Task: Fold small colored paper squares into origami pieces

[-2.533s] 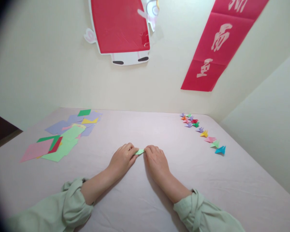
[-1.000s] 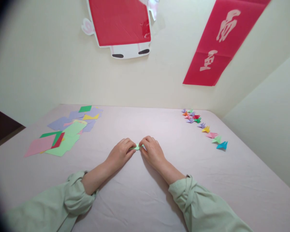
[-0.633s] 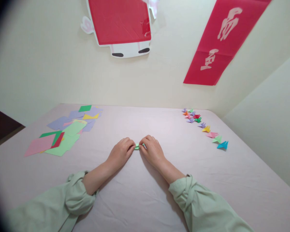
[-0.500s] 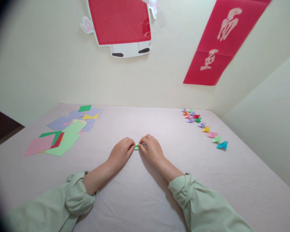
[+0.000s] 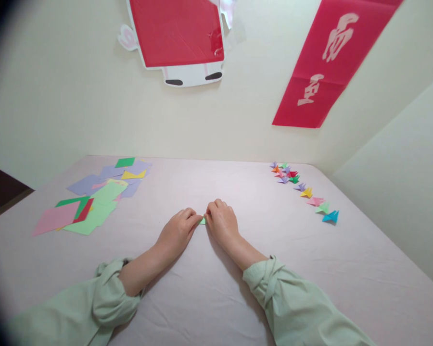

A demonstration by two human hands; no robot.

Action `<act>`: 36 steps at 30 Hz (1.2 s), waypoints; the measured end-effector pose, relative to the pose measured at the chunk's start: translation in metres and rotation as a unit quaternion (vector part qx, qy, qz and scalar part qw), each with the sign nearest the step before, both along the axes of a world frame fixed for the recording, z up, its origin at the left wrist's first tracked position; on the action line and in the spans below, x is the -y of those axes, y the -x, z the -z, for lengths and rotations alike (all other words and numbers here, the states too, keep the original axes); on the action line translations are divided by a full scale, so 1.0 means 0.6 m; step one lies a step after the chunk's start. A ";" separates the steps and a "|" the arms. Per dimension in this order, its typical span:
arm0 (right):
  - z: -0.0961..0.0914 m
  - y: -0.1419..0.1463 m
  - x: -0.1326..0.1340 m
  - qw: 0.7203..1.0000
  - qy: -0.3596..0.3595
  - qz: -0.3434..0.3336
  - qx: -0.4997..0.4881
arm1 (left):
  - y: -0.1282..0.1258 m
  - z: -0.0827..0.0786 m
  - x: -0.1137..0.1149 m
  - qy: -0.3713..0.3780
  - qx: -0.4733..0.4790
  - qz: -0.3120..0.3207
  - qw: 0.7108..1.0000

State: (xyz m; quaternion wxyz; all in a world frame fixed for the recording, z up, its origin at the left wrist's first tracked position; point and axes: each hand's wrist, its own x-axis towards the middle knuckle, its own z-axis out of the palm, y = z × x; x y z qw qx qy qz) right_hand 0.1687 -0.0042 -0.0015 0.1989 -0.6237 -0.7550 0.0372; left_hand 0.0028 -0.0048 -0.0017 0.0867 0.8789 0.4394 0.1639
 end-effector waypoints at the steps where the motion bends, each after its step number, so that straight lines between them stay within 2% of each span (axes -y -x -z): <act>1: -0.001 0.001 0.003 1.000 -0.003 0.007 0.007 | 0.001 0.000 0.002 -0.007 -0.013 0.000 1.000; 4: -0.002 0.002 0.017 0.999 -0.025 0.002 0.034 | 0.001 0.003 0.006 -0.026 -0.046 0.001 0.999; 8: 0.004 0.003 0.042 0.994 -0.050 -0.082 0.051 | -0.001 0.001 0.012 -0.028 -0.069 0.009 0.997; 10: 0.007 0.004 0.052 0.993 -0.043 -0.092 0.053 | -0.003 -0.003 0.016 -0.027 -0.085 0.015 0.996; 16: 0.003 -0.003 0.069 0.993 -0.017 -0.072 0.088 | -0.004 -0.008 0.027 -0.036 -0.136 0.009 0.990; 24: -0.008 -0.015 0.080 0.990 0.004 -0.018 0.138 | 0.015 -0.004 0.040 -0.071 -0.152 -0.002 0.986; 33: -0.005 -0.027 0.077 0.993 0.010 0.027 0.111 | 0.016 -0.004 0.045 -0.074 -0.154 -0.014 0.985; 36: -0.008 -0.021 0.079 0.995 -0.007 0.006 0.097 | 0.016 -0.003 0.045 -0.076 -0.148 -0.013 0.986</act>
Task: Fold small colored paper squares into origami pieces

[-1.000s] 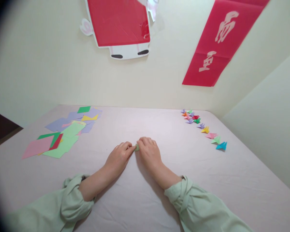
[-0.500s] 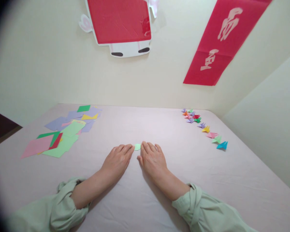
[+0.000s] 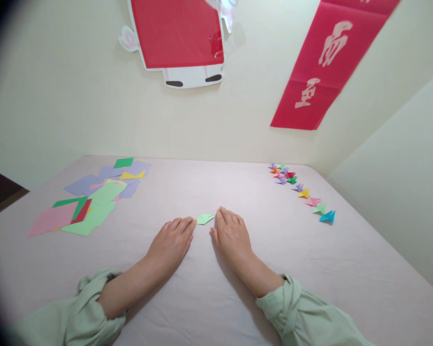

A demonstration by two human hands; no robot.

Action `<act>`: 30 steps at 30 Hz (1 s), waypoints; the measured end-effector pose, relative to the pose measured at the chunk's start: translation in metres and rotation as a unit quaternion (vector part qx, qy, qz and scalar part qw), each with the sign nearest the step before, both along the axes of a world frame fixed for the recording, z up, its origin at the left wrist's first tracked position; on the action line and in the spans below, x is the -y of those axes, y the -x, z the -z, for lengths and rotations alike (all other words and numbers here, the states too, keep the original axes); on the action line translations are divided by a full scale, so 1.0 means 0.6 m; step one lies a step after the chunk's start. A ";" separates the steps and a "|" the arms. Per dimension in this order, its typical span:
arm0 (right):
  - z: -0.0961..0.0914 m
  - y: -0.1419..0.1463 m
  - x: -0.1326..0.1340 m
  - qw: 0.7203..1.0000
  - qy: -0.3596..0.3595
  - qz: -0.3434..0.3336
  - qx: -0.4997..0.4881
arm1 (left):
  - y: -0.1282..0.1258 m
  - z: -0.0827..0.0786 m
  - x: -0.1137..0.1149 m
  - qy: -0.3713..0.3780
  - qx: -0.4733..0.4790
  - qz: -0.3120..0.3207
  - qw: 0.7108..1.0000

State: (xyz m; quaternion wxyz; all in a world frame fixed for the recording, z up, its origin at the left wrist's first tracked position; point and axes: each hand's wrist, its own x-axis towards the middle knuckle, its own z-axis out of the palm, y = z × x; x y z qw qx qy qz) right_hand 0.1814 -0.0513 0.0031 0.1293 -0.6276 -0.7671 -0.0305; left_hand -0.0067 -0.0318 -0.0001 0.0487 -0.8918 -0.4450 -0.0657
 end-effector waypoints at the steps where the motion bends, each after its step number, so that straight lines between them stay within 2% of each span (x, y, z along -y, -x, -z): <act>1: -0.001 0.004 0.001 1.000 -0.003 -0.024 -0.004 | 0.000 0.000 0.000 -0.001 0.001 -0.001 1.000; 3: -0.003 0.012 0.004 0.997 0.002 -0.078 -0.012 | 0.000 0.000 0.001 -0.002 0.002 -0.002 1.000; 5: -0.002 0.017 0.006 0.995 0.013 -0.100 -0.020 | 0.000 -0.002 0.002 -0.001 0.000 -0.004 1.000; 16: 0.000 0.009 0.000 0.999 0.027 -0.033 -0.007 | 0.010 -0.009 0.019 0.026 0.003 -0.026 0.999; 22: 0.005 0.001 -0.005 0.997 0.024 -0.013 -0.072 | 0.006 -0.017 -0.021 0.066 0.137 -0.054 0.987; 27: 0.010 -0.010 -0.016 0.994 0.016 -0.009 -0.110 | -0.020 -0.005 -0.069 0.107 0.216 0.000 0.970; 30: 0.012 -0.016 -0.020 0.990 0.013 -0.015 -0.136 | -0.035 0.001 -0.082 0.134 0.247 0.024 0.959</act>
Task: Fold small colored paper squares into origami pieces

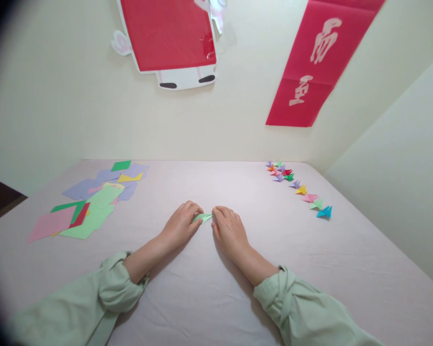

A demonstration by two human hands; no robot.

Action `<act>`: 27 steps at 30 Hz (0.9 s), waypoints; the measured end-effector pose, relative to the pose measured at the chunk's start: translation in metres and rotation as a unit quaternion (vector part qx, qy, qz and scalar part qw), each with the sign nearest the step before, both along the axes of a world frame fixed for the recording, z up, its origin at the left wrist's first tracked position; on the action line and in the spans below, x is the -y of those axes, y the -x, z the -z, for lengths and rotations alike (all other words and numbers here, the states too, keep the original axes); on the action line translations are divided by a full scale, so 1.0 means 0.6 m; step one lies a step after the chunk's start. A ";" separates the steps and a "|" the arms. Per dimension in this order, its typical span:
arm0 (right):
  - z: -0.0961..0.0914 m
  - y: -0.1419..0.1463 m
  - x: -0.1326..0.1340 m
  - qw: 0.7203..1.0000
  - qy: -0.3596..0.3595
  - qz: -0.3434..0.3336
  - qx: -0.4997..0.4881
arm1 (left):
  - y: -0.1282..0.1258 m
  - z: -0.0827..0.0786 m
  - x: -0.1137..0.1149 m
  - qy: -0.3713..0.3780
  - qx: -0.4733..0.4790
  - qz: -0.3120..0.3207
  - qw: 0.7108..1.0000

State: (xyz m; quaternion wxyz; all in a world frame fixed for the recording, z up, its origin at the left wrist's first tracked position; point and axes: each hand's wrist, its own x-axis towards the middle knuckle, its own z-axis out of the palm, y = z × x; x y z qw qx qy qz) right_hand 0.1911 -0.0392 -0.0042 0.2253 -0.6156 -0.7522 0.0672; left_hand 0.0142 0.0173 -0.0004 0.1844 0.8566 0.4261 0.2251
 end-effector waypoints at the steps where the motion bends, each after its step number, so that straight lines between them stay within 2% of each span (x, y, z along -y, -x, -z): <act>1: 0.001 -0.002 -0.001 1.000 -0.002 -0.003 -0.013 | -0.003 0.001 0.000 0.009 0.020 0.001 1.000; 5: 0.003 -0.009 -0.007 0.992 -0.008 -0.019 -0.126 | -0.004 -0.002 0.010 0.087 0.147 0.000 0.985; 9: 0.001 -0.009 -0.010 0.952 0.015 -0.031 -0.303 | -0.003 -0.004 0.017 0.199 0.259 -0.010 0.945; 12: -0.004 -0.007 -0.009 0.927 0.019 -0.044 -0.372 | -0.006 -0.001 0.016 0.231 0.303 -0.021 0.924; 20: -0.006 -0.003 -0.008 0.916 0.012 -0.041 -0.400 | -0.011 -0.012 0.026 0.211 0.283 -0.011 0.936; 27: -0.006 0.002 -0.006 0.915 0.016 -0.060 -0.398 | -0.016 -0.021 0.036 0.285 0.321 0.010 0.903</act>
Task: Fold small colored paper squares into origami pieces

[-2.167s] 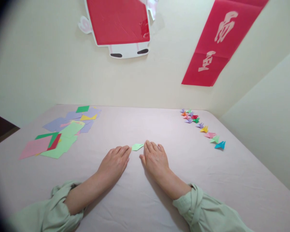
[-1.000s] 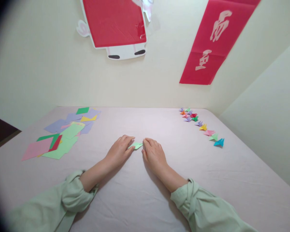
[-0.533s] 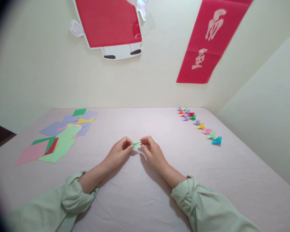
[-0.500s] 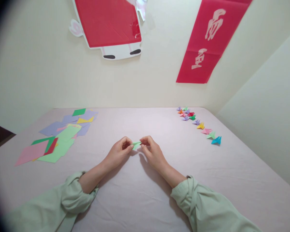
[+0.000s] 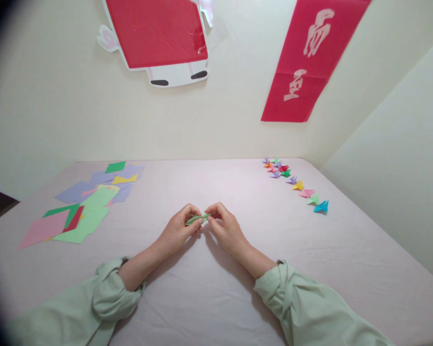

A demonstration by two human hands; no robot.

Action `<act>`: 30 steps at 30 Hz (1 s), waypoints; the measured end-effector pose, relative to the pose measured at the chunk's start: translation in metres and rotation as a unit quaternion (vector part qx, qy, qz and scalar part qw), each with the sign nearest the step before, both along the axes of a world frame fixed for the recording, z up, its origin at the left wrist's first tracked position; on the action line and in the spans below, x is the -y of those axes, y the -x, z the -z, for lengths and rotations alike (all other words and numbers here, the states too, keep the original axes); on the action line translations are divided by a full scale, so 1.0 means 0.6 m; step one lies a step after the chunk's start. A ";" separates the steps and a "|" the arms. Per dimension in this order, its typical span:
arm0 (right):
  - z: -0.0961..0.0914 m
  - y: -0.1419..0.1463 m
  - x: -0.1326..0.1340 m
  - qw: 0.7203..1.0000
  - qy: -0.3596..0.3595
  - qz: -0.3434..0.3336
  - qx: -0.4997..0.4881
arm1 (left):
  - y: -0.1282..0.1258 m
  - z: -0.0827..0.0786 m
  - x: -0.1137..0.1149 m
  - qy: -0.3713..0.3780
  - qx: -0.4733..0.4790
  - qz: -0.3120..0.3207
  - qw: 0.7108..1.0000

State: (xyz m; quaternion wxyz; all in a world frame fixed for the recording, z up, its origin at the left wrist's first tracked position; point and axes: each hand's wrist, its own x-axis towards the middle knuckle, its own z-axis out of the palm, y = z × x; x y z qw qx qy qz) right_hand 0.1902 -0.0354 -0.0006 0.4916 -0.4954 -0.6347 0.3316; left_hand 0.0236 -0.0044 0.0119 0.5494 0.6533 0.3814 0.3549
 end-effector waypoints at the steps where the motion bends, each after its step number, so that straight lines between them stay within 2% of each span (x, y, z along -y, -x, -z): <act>1: -0.001 0.001 0.001 1.000 -0.001 -0.002 0.002 | 0.000 0.000 0.000 -0.002 0.001 -0.002 1.000; 13: -0.005 0.002 0.001 1.000 0.012 0.005 -0.002 | 0.002 0.000 -0.002 -0.051 -0.018 -0.013 0.998; 24: -0.010 0.003 0.004 1.000 0.001 0.012 0.019 | 0.001 -0.002 0.000 -0.030 -0.009 -0.012 0.999; 30: -0.005 0.003 0.001 0.999 0.024 0.024 -0.020 | 0.000 0.000 0.000 -0.062 -0.031 -0.024 0.997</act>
